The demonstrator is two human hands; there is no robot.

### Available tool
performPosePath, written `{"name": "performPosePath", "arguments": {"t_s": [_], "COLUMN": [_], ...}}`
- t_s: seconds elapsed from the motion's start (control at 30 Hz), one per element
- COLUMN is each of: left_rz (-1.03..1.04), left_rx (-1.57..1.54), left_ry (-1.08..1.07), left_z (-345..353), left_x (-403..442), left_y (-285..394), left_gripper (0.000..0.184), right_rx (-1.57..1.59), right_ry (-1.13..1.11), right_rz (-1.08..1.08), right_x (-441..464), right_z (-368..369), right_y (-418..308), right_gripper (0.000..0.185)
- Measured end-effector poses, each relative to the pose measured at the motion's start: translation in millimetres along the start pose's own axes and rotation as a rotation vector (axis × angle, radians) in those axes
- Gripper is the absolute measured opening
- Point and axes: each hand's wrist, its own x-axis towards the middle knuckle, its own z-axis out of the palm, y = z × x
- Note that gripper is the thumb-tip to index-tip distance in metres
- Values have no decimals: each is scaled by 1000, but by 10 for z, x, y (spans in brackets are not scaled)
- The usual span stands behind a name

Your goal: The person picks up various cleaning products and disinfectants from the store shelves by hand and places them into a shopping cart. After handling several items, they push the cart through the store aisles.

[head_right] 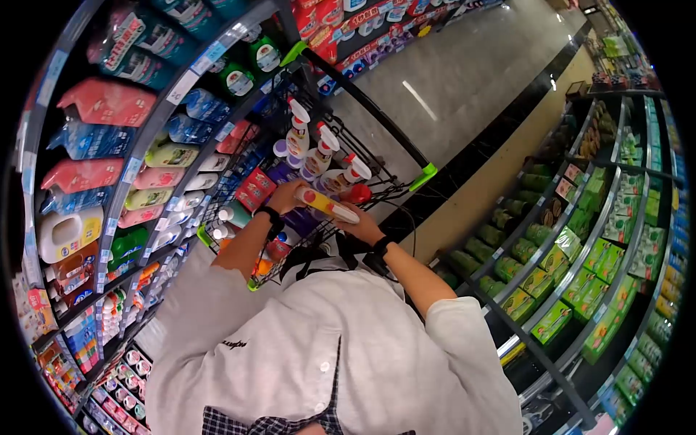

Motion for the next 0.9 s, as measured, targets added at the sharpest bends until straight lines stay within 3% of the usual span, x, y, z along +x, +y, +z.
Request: {"name": "performPosePath", "arguments": {"t_s": [0.03,0.2,0.27,0.33,0.4,0.43,0.47,0.53,0.6,0.63,0.67,0.7,0.73,0.77,0.8,0.83,0.87,0.9], "left_rz": [81,-2,256,205,-115,-235,-230,-274,-201,-61,-103,47,88,22,-24,-42,-58,105], "left_rx": [17,94,45,98,120,140,140,75,54,42,-160,-39,-27,-103,-47,-100,-152,-19], "left_ry": [50,32,146,210,170,48,62,61,108,153,180,338,402,382,448,474,501,642], "left_z": [79,201,248,343,359,309,275,282,342,314,359,566,460,-25,169,-76,-338,-392], "left_x": [99,484,629,676,784,811,794,727,642,548,496,562,389,-151,-23,-345,-668,-820], "left_y": [-93,-259,-397,-361,-257,-125,-8,57,15,57,-46,-421,-365,286,-327,-243,-145,-513], "left_gripper": [51,53,55,57,61,75,75,83,70,66,62,57,56,55,51,46,41,38], "right_rx": [-20,-50,-100,-200,-330,-462,-592,-729,-1003,-1013,-985,-1070,-1076,-1142,-1189,-1273,-1342,-1444], "right_ry": [-12,20,15,116,133,169,209,72,-23,34,77,-43,-98,-217,-257,-341,-422,-470], "right_rz": [2,83,54,2,31,69,108,217,172,-94,-142,-25,12,129,-81,-16,-106,92], "right_x": [6,90,104,123,126,95,61,-51,-148,-210,-276,-306,-336,-365,-395,-368,-357,-327], "right_z": [-18,-199,-256,-283,-366,-391,-418,-500,-565,-607,-573,-607,-678,-683,-835,-939,-1079,-1128], "right_y": [-16,-234,-271,-421,-323,-311,-299,-495,-484,-388,-627,-731,-638,-842,-581,-469,-283,-290], "right_gripper": [62,62,61,61,61,59,57,48,39,37,30,25,24,26,31,35,36,37]}}
